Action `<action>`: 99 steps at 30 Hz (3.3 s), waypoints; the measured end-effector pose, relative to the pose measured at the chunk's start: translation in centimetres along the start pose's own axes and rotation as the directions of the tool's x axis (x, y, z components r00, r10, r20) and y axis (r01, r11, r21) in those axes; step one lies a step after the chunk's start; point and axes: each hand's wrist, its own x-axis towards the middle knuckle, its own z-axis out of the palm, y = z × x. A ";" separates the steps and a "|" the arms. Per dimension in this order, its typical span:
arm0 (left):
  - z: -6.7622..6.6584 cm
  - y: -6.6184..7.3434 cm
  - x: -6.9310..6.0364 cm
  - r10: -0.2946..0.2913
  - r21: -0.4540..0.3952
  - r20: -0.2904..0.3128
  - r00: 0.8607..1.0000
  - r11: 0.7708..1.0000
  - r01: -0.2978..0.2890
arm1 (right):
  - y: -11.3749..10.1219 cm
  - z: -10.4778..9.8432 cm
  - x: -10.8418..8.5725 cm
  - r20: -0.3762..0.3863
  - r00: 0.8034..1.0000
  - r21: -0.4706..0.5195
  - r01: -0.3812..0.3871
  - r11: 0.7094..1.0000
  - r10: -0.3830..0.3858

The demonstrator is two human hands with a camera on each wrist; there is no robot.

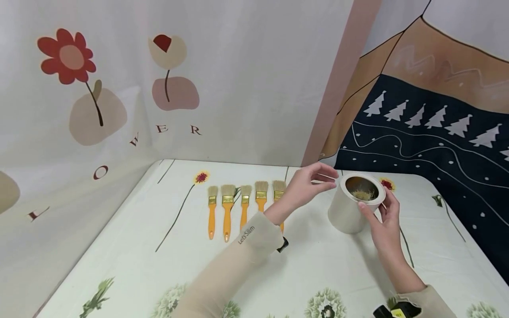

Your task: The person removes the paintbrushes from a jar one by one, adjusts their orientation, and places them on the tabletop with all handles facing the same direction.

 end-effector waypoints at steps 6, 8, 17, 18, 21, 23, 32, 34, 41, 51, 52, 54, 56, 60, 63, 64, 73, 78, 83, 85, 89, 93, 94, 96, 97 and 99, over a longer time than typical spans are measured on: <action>2.0 0.1 0.4 0.062 0.011 0.041 0.997 0.998 -0.062 | 0.0 0.0 0.0 -0.005 1.000 -0.009 0.011 1.000 -0.011; 2.6 0.1 0.6 0.074 0.030 0.053 0.996 0.997 -0.076 | 0.1 0.0 0.0 -0.006 1.000 -0.020 0.010 1.000 -0.011; 4.5 0.4 1.1 0.073 0.084 0.082 0.994 0.993 -0.080 | 0.2 0.0 0.1 -0.003 1.000 -0.029 0.020 0.999 -0.020; 4.5 0.4 1.1 0.067 0.096 0.083 0.994 0.993 -0.075 | 0.2 0.0 0.1 -0.001 1.000 -0.028 0.023 0.999 -0.023; 4.7 0.3 1.2 0.045 0.134 0.084 0.996 0.989 -0.056 | 0.2 0.0 0.2 0.001 1.000 -0.034 0.026 0.999 -0.026; 4.8 0.3 1.2 0.028 0.174 0.080 0.996 0.984 -0.042 | 0.3 0.0 0.2 0.000 1.000 -0.039 0.024 0.999 -0.024; 5.7 0.8 1.4 -0.007 0.401 0.040 0.999 0.916 -0.010 | 0.4 -0.2 0.3 -0.003 1.000 -0.031 0.019 0.999 -0.019; 5.9 1.0 1.4 -0.008 0.454 0.031 0.999 0.891 -0.007 | 0.4 -0.3 0.3 -0.004 1.000 -0.027 0.016 1.000 -0.016; 6.3 1.2 1.6 0.035 0.539 0.009 0.999 0.842 -0.034 | 0.4 -0.5 0.4 -0.005 1.000 -0.035 0.020 0.999 -0.020; 5.0 1.9 1.7 0.169 0.265 -0.118 0.979 0.955 -0.133 | -0.2 -0.5 0.5 -0.008 1.000 -0.062 0.019 0.998 -0.019; 4.7 2.3 1.6 0.188 0.238 -0.136 0.973 0.959 -0.153 | -0.3 -0.5 0.5 -0.010 1.000 -0.066 0.016 0.998 -0.017; 4.0 3.0 1.6 0.220 0.180 -0.178 0.959 0.966 -0.188 | -0.3 -0.5 0.5 -0.014 1.000 -0.057 0.014 0.998 -0.015; 3.2 3.8 1.5 0.241 0.116 -0.220 0.945 0.969 -0.220 | -0.3 -0.5 0.5 -0.016 1.000 -0.042 0.011 0.999 -0.012; 1.1 5.2 0.7 0.243 -0.020 -0.281 0.928 0.966 -0.259 | 0.1 -0.4 0.5 -0.016 1.000 -0.010 0.004 1.000 -0.004; -0.9 5.8 -0.2 0.236 -0.095 -0.308 0.922 0.956 -0.276 | 0.4 -0.3 0.4 -0.014 1.000 -0.006 -0.001 1.000 0.001; -1.5 6.0 -0.6 0.237 -0.113 -0.315 0.919 0.952 -0.284 | 0.4 -0.2 0.3 -0.016 1.000 -0.009 -0.003 1.000 0.003; -7.8 5.6 -3.1 0.184 -0.232 -0.373 0.909 0.930 -0.283 | 0.3 0.0 0.1 -0.030 1.000 0.020 0.007 1.000 -0.006; -11.8 4.7 -5.0 0.079 -0.224 -0.432 0.898 0.956 -0.192 | 0.1 0.0 0.1 -0.037 0.999 0.022 0.005 1.000 -0.004; -16.0 2.9 -7.3 -0.007 -0.197 -0.504 0.864 0.974 -0.107 | 0.1 0.0 0.1 -0.034 0.999 0.009 0.001 1.000 -0.001; -17.6 2.0 -8.1 -0.026 -0.178 -0.521 0.853 0.981 -0.079 | 0.1 -0.1 0.1 -0.033 0.999 0.011 0.001 1.000 -0.001; -20.3 -0.1 -9.6 -0.089 -0.119 -0.551 0.830 0.992 0.027 | 0.0 -0.1 0.3 -0.035 0.999 0.017 -0.006 1.000 0.007; -22.5 -2.0 -10.6 -0.186 -0.088 -0.581 0.793 0.982 0.166 | 0.0 -0.1 0.3 -0.029 0.999 0.015 -0.022 1.000 0.022; -23.0 -2.5 -10.9 -0.207 -0.082 -0.585 0.784 0.977 0.197 | 0.0 -0.1 0.2 -0.029 0.999 0.015 -0.023 1.000 0.024; -23.8 -3.4 -11.2 -0.247 -0.074 -0.588 0.770 0.965 0.252 | 0.0 -0.1 0.2 -0.029 0.999 0.015 -0.025 1.000 0.026; -24.1 -3.8 -11.4 -0.264 -0.069 -0.589 0.764 0.958 0.278 | 0.0 -0.1 0.2 -0.029 0.999 0.014 -0.024 1.000 0.025; -24.6 -4.9 -11.7 -0.295 -0.055 -0.588 0.753 0.944 0.327 | 0.0 -0.1 0.2 -0.030 0.999 0.018 -0.020 1.000 0.021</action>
